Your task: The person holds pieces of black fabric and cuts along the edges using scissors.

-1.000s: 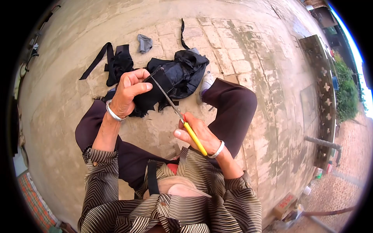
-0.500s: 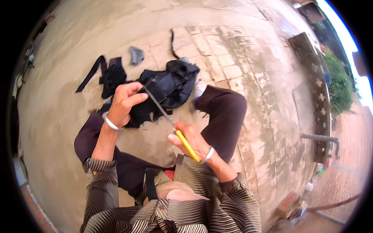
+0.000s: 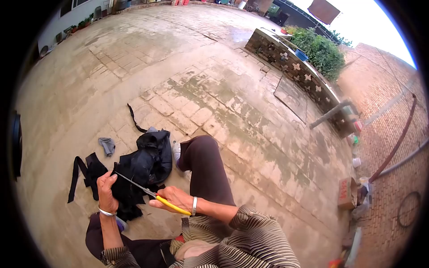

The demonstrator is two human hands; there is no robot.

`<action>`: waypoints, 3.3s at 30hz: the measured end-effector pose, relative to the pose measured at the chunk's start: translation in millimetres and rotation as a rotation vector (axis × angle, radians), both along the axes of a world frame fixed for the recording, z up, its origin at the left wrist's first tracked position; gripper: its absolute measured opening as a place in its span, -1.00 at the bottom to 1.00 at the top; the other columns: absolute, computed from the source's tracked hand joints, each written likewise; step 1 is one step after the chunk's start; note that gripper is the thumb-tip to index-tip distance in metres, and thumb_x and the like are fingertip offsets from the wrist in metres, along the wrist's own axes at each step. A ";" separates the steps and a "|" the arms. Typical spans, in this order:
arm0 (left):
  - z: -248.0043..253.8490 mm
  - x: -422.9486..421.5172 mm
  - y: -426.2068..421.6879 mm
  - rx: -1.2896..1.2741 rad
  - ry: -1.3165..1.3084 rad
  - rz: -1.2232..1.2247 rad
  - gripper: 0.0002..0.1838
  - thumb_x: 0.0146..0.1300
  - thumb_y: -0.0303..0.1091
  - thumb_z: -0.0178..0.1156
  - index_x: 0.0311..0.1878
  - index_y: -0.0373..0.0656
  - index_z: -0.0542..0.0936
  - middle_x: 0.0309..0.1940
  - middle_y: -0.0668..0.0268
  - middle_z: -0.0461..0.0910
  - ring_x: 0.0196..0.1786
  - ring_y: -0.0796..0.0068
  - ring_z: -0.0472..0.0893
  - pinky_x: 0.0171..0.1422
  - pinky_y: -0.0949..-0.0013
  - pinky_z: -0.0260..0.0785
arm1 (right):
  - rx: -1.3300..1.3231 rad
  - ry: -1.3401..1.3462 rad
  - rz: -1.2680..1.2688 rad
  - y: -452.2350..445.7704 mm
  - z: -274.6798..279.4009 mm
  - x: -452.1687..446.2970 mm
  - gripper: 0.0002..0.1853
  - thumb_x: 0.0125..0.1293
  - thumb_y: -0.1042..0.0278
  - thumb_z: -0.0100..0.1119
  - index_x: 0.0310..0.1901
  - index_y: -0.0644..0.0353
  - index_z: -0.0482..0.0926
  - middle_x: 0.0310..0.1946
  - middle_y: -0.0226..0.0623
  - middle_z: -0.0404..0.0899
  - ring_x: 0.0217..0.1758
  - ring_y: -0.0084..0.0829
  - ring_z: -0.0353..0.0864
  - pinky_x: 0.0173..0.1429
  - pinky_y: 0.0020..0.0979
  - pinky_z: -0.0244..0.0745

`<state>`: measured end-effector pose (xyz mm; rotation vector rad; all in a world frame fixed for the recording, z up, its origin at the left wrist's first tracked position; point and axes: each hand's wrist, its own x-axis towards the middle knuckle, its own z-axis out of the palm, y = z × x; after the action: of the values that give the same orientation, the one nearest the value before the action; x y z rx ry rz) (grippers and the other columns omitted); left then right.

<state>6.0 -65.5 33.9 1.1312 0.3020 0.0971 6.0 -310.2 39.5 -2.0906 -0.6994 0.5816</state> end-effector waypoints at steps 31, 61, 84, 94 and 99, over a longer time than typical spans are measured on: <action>-45.2 -6.1 -71.2 0.261 -0.196 -0.041 -0.80 0.24 -0.37 0.16 -0.14 -0.28 0.54 -0.26 0.26 0.61 -0.19 0.49 0.61 0.00 0.42 0.48 | -0.018 0.027 -0.033 -79.5 -6.9 -20.1 -0.35 0.39 -0.16 0.04 -0.53 0.41 0.32 -0.67 -0.07 0.08 -0.57 -0.20 0.10 -0.41 -0.19 0.22; -0.7 -15.0 -81.5 -0.113 0.044 0.007 -0.85 0.24 -0.36 0.15 -0.40 -0.22 0.55 -0.46 0.42 0.57 -0.36 0.60 0.55 -0.20 0.54 0.42 | 0.019 0.079 -0.045 -73.1 -21.5 -28.2 -0.45 0.43 -0.04 0.00 -0.50 0.35 0.31 -0.66 -0.10 0.12 -0.58 -0.25 0.09 -0.41 -0.20 0.22; -16.1 -7.9 -66.9 0.079 -0.104 -0.376 -0.93 0.09 -0.51 0.22 -0.43 -0.32 0.57 -0.52 0.52 0.49 -0.47 0.78 0.36 -0.39 0.60 0.24 | 0.000 0.063 -0.046 -72.8 -35.7 -27.0 -0.46 0.42 -0.04 -0.01 -0.49 0.35 0.35 -0.66 -0.04 0.18 -0.59 -0.21 0.14 -0.41 -0.18 0.24; -4.8 -10.2 -65.4 0.024 -0.094 -0.363 -0.90 0.15 -0.50 0.17 -0.38 -0.35 0.60 -0.48 0.45 0.57 -0.45 0.74 0.47 -0.36 0.59 0.33 | -0.006 0.054 -0.049 -67.1 -37.7 -27.6 -0.50 0.40 0.01 0.03 -0.49 0.36 0.37 -0.67 -0.01 0.22 -0.60 -0.15 0.20 -0.41 -0.17 0.26; -6.8 -10.8 -62.7 0.032 -0.126 -0.352 -0.91 0.16 -0.50 0.19 -0.40 -0.34 0.58 -0.49 0.45 0.57 -0.47 0.74 0.47 -0.37 0.61 0.32 | -0.003 0.059 -0.056 -66.7 -40.5 -29.9 -0.50 0.40 0.02 0.03 -0.48 0.36 0.37 -0.67 -0.07 0.18 -0.60 -0.26 0.17 -0.41 -0.20 0.27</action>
<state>-4.7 -128.3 27.0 1.1891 -0.0131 -0.1378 -23.9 -376.8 -1.0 -2.0798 -0.6052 0.6111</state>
